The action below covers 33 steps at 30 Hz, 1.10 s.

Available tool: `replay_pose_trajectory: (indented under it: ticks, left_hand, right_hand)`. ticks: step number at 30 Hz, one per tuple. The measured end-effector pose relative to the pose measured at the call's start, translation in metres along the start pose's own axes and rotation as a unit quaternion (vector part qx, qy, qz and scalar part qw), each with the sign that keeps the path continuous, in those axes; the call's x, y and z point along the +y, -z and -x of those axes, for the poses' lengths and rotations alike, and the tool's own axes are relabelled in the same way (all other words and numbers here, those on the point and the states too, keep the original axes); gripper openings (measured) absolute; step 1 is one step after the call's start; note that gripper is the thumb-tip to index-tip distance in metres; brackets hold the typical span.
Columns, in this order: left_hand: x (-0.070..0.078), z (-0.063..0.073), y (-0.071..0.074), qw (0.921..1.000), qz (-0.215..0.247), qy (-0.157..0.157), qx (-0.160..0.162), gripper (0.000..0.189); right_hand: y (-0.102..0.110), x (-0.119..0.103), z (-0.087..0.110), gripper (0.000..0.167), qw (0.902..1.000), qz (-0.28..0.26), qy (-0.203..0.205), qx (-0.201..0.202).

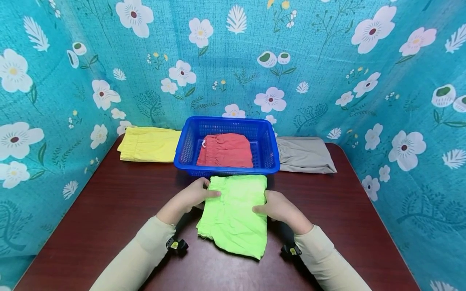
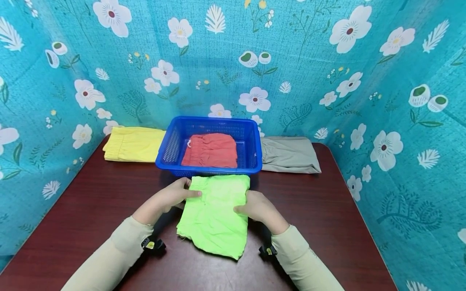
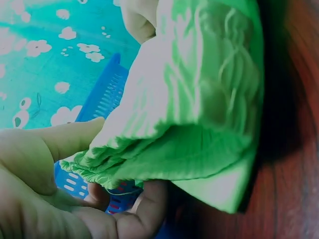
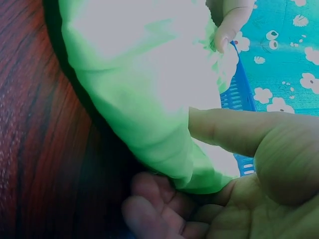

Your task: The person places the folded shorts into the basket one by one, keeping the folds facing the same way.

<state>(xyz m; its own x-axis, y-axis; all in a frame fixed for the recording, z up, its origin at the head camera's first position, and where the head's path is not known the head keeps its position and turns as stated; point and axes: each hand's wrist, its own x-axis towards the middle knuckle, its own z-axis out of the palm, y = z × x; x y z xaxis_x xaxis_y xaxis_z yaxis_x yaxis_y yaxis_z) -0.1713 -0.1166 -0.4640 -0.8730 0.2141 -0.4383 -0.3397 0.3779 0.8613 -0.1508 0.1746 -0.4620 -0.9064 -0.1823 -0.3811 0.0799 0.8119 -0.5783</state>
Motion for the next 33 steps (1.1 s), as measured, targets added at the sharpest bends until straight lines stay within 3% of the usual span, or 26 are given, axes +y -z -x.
replay_pose_trajectory:
  ticks: [4, 12, 16, 20, 23, 26, 29, 31, 33]
  left_hand:
    - [-0.001, -0.001, 0.000, 0.9991, 0.038, 0.018, -0.007, 0.048]
    - [-0.003, -0.005, -0.005, 0.9922, 0.117, 0.019, -0.038, 0.028]
    - [-0.005, -0.007, -0.007, 0.9900, 0.132, 0.026, -0.042, 0.031]
    - [-0.008, -0.009, -0.009, 0.9868, 0.146, 0.024, -0.065, 0.023]
    - [-0.009, -0.009, -0.011, 0.9880, 0.132, 0.019, -0.077, 0.024]
    - [-0.006, -0.004, -0.013, 0.9970, 0.058, 0.009, -0.050, 0.048]
    - [-0.003, 0.001, -0.014, 0.9997, -0.007, -0.005, -0.023, 0.066]
    - [-0.001, 0.004, -0.015, 0.9994, -0.019, -0.019, -0.021, 0.063]
    - [0.001, 0.005, -0.015, 0.9988, 0.001, -0.030, -0.039, 0.051]
  right_hand:
    - [0.000, 0.000, 0.000, 0.035, 0.9998, -0.018, -0.001, -0.004]
    - [0.002, 0.001, -0.002, 0.035, 0.9986, -0.053, 0.001, -0.003]
    - [0.002, 0.001, -0.003, 0.035, 0.9980, -0.063, 0.002, -0.001]
    - [0.002, 0.001, -0.004, 0.034, 0.9973, -0.073, 0.001, 0.000]
    - [0.001, 0.002, -0.005, 0.033, 0.9968, -0.080, 0.001, -0.001]
    - [0.001, 0.003, -0.006, 0.033, 0.9965, -0.083, 0.001, -0.001]
    - [0.001, 0.003, -0.006, 0.033, 0.9964, -0.085, 0.002, 0.000]
    - [0.001, 0.003, -0.006, 0.032, 0.9964, -0.085, 0.002, 0.000]
    - [0.001, 0.004, -0.007, 0.032, 0.9962, -0.087, 0.003, 0.000]
